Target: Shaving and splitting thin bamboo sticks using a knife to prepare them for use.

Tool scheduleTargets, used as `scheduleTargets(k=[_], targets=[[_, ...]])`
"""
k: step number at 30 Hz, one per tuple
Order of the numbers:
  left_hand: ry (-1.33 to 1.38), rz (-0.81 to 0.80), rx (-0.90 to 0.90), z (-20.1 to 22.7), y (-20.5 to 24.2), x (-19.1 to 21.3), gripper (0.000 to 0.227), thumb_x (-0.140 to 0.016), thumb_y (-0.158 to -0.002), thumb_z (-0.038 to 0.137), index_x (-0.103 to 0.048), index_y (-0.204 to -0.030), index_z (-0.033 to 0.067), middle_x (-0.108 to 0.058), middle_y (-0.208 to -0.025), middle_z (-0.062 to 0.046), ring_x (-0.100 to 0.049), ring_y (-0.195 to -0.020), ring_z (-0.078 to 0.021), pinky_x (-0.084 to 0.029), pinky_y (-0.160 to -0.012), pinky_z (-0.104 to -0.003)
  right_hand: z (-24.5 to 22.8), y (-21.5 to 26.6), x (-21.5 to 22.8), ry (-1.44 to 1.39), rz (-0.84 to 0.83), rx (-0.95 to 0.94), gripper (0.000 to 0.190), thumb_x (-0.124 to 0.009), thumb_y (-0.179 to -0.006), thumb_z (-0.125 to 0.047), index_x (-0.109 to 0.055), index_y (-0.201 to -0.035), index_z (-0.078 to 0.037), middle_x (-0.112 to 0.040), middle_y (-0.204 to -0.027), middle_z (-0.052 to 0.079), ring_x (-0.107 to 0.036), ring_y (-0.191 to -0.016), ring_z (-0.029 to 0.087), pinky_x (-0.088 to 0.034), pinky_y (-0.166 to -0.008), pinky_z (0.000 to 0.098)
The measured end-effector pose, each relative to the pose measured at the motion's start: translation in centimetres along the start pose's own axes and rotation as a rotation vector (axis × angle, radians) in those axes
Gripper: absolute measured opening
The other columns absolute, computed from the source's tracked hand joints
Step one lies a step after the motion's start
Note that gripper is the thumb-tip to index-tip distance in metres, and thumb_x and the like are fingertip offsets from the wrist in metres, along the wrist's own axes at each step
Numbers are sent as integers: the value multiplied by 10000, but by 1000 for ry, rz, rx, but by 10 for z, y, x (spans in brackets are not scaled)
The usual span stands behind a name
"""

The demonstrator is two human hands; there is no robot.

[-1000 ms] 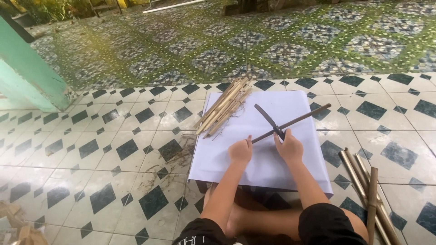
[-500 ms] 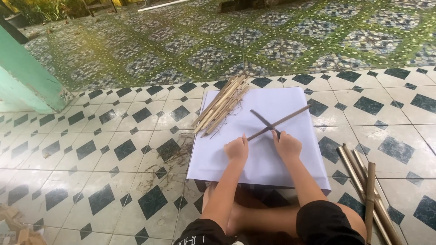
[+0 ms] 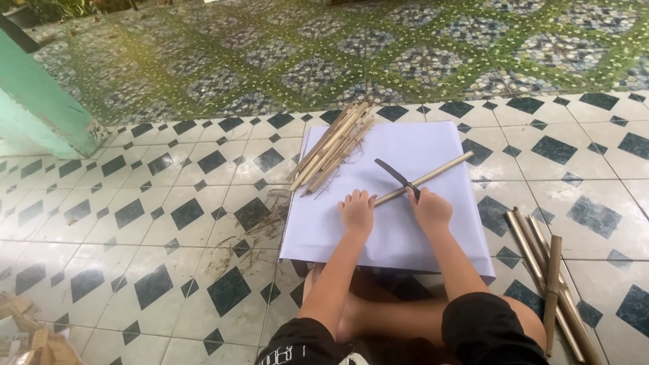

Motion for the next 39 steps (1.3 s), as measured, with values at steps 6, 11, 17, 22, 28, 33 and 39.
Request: scheduleTargets(k=[6, 11, 17, 22, 28, 33, 39], targets=[[99, -134, -153, 11, 2, 2, 266, -473, -854, 404, -493, -864, 139, -482, -796, -15, -518, -833, -214, -391, -757, -387, 1, 3, 4, 0, -3, -11, 486, -371, -914, -508, -538, -692, -109, -552, -503, 50, -599, -475, 183, -467, -438, 279], [36, -44, -213, 11, 0, -7, 179, -474, -875, 336, -514, -839, 166, -462, -744, 10, -514, -778, -182, -404, -721, -353, 9, 1, 1, 10, 49, -77, 472, -391, -918, -515, -529, -696, -123, -543, -502, 39, -595, -468, 179, -460, -431, 268], [-85, 30, -104, 6, 1, 1, 178, -462, -891, 301, -487, -770, 172, -443, -693, 27, -488, -727, -166, -371, -699, -337, 10, 2, -1, -18, 64, -82, 469, -405, -923, -507, -531, -695, -116, -541, -499, 43, -587, -455, 178, -449, -421, 261], [-51, -30, -14, 0, -2, -13, 190, -399, -927, 282, -499, -833, 150, -480, -756, 1, -483, -796, -174, -382, -779, -376, 10, 1, -1, -14, 39, -93, 483, -398, -934, -510, -529, -690, -115, -534, -491, 35, -578, -444, 163, -436, -407, 245], [-12, -97, -72, 12, -7, -18, 190, -440, -892, 317, -507, -915, 140, -473, -802, -25, -480, -846, -213, -379, -800, -426, 7, 1, -3, -8, 25, -65, 464, -406, -935, -485, -520, -685, -112, -516, -477, 33, -564, -425, 166, -432, -403, 249], [5, -181, -87, 19, -11, -11, 143, -403, -914, 253, -486, -964, 148, -466, -825, -28, -481, -844, -210, -372, -778, -391, 2, 3, 3, 16, 28, -24, 448, -397, -931, -497, -522, -723, -121, -538, -500, 39, -585, -452, 162, -446, -416, 249], [-62, -199, -98, 17, -14, -34, 93, -424, -894, 192, -467, -976, 183, -451, -821, -20, -477, -808, -210, -352, -720, -370, -5, 2, -2, 70, -4, 56, 403, -377, -925, -487, -506, -774, -136, -561, -528, 49, -604, -484, 174, -468, -443, 277]])
Point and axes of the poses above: each hand's wrist, its own y-axis away from the middle knuckle, its own x-axis out of the back of the hand, z = x × y, the point moved 5 cm from there along -y, towards the middle knuckle
